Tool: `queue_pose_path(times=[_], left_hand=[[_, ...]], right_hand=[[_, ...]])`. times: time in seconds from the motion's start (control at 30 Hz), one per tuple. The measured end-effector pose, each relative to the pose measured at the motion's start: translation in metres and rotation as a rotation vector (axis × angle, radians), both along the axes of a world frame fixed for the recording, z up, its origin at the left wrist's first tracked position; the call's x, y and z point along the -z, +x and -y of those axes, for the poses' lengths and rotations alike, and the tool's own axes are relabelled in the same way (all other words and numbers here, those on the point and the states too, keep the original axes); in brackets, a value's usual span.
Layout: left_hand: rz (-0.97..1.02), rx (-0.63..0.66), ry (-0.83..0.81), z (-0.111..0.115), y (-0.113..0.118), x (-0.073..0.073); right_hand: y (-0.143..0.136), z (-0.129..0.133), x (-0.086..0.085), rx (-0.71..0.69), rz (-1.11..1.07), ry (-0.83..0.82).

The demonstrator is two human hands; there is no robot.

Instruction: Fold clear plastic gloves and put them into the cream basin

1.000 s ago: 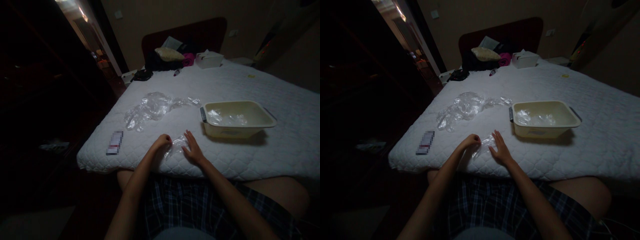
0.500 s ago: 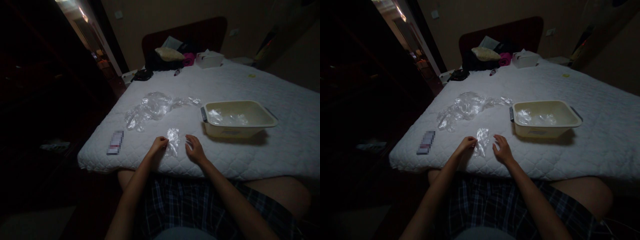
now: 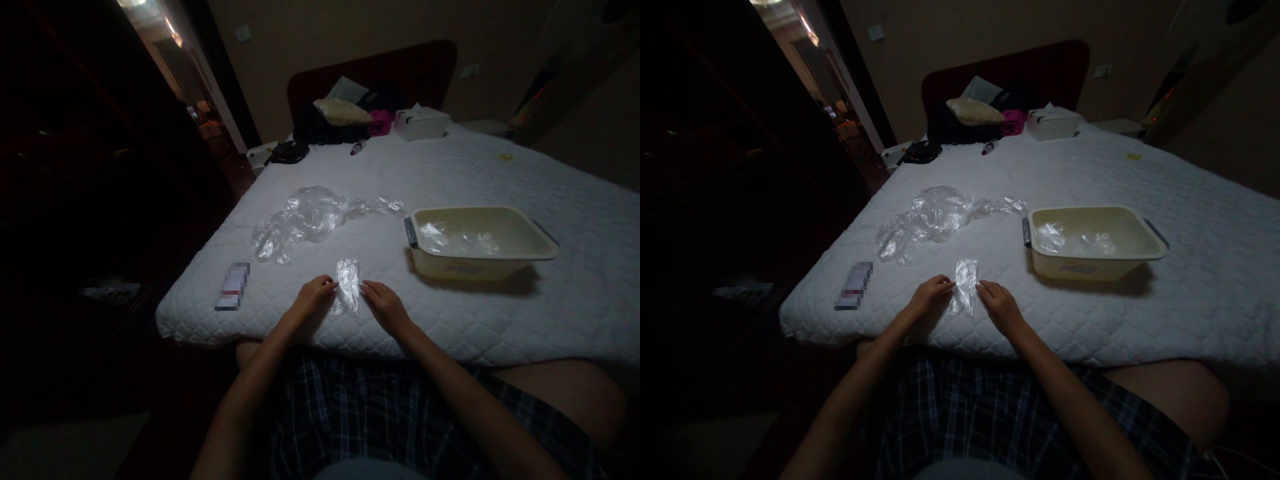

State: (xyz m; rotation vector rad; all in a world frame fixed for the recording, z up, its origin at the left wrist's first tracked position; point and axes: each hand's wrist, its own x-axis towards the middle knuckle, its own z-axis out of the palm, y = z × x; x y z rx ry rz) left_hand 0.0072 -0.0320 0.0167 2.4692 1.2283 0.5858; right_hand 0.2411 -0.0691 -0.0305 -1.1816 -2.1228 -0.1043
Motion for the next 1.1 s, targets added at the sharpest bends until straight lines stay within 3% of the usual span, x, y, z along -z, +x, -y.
queue_pose_path(times=[0.17,0.37,0.53,0.7,0.87,1.1], left_hand=[[-0.109,-0.037,0.025,-0.004,0.009,0.007],[-0.206,0.103,0.301,-0.008,0.009,0.021],[-0.082,0.147,0.224,0.001,-0.002,0.013],[-0.087,0.087,0.158,0.014,-0.008,0.007],[-0.274,0.082,0.191,0.013,-0.001,0.013],[-0.272,0.032,0.237,0.005,0.011,0.022]], right_hand=[[-0.001,-0.002,-0.002,0.001,0.037,-0.006],[-0.001,-0.003,-0.007,0.015,-0.015,-0.014],[-0.001,-0.003,-0.004,0.02,-0.024,-0.02],[-0.001,-0.003,-0.002,0.011,0.005,-0.03],[-0.003,-0.002,-0.009,0.01,0.006,-0.06],[-0.006,-0.004,-0.012,0.021,-0.016,-0.094]])
